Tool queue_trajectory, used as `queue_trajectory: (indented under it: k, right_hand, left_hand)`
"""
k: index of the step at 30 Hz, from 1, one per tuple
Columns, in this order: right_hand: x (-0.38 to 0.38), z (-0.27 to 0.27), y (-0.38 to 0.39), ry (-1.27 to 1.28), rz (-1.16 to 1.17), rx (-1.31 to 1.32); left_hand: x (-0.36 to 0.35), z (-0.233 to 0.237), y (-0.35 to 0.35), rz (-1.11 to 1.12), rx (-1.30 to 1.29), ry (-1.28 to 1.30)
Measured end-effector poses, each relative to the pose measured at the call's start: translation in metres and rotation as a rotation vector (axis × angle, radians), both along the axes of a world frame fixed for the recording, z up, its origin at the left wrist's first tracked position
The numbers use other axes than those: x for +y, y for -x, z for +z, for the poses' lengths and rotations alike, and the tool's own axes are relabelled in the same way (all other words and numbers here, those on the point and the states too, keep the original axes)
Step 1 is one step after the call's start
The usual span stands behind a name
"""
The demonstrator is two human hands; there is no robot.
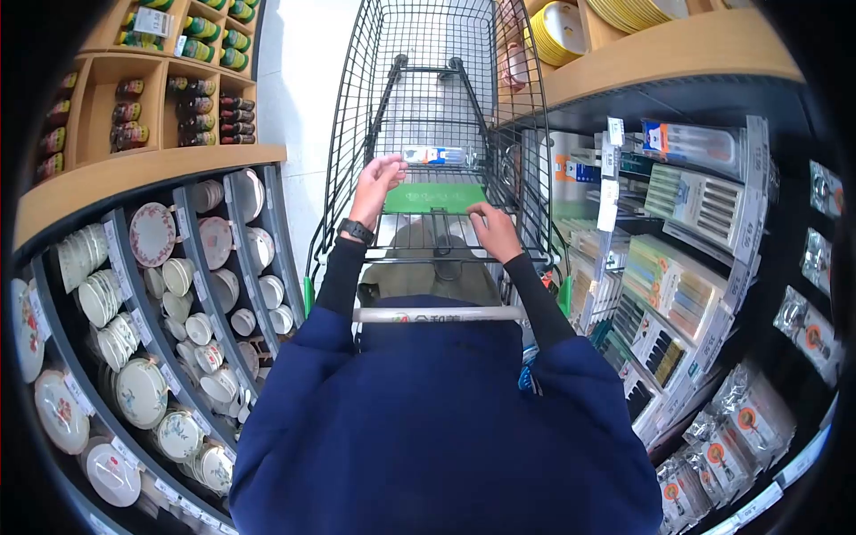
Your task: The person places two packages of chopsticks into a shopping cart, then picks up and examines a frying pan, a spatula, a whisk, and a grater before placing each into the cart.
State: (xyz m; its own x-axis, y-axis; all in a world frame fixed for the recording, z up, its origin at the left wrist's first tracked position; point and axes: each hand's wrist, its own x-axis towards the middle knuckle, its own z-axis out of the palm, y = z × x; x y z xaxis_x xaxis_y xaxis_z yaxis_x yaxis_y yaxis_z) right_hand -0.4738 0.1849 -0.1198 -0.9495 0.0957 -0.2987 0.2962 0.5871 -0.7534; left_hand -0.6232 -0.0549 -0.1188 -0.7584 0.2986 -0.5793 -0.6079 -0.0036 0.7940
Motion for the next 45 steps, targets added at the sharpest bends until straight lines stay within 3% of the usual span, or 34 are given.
queue_trajectory:
  k: [3, 9, 15, 17, 22, 33, 38, 45]
  right_hand:
    - [0.01, -0.032, 0.017, -0.015, 0.004, -0.051]
    - [0.022, -0.093, 0.048, -0.021, 0.009, -0.193]
    - [0.043, -0.198, 0.059, -0.106, -0.077, -0.368]
    - [0.047, -0.22, 0.057, -0.15, -0.174, -0.331]
    - [0.059, -0.259, 0.052, -0.071, -0.332, -0.386]
    - [0.065, -0.355, 0.077, -0.236, -0.328, -0.417]
    - [0.065, -0.394, 0.089, -0.359, -0.467, -0.337]
    - [0.076, -0.427, 0.099, -0.247, -0.471, -0.56]
  left_hand:
    - [0.011, -0.028, 0.028, 0.019, -0.001, 0.032]
    - [0.032, -0.131, 0.055, -0.158, -0.117, 0.147]
    - [0.015, -0.262, 0.051, -0.261, -0.155, 0.409]
    - [0.0, -0.307, 0.048, -0.39, -0.051, 0.637]
    - [-0.002, -0.308, 0.056, -0.53, 0.061, 0.877]
    - [-0.001, -0.369, 0.063, -0.696, 0.045, 0.904]
    - [-0.001, -0.402, 0.058, -0.535, 0.112, 0.935]
    - [-0.001, -0.415, 0.058, -0.516, 0.161, 0.936]
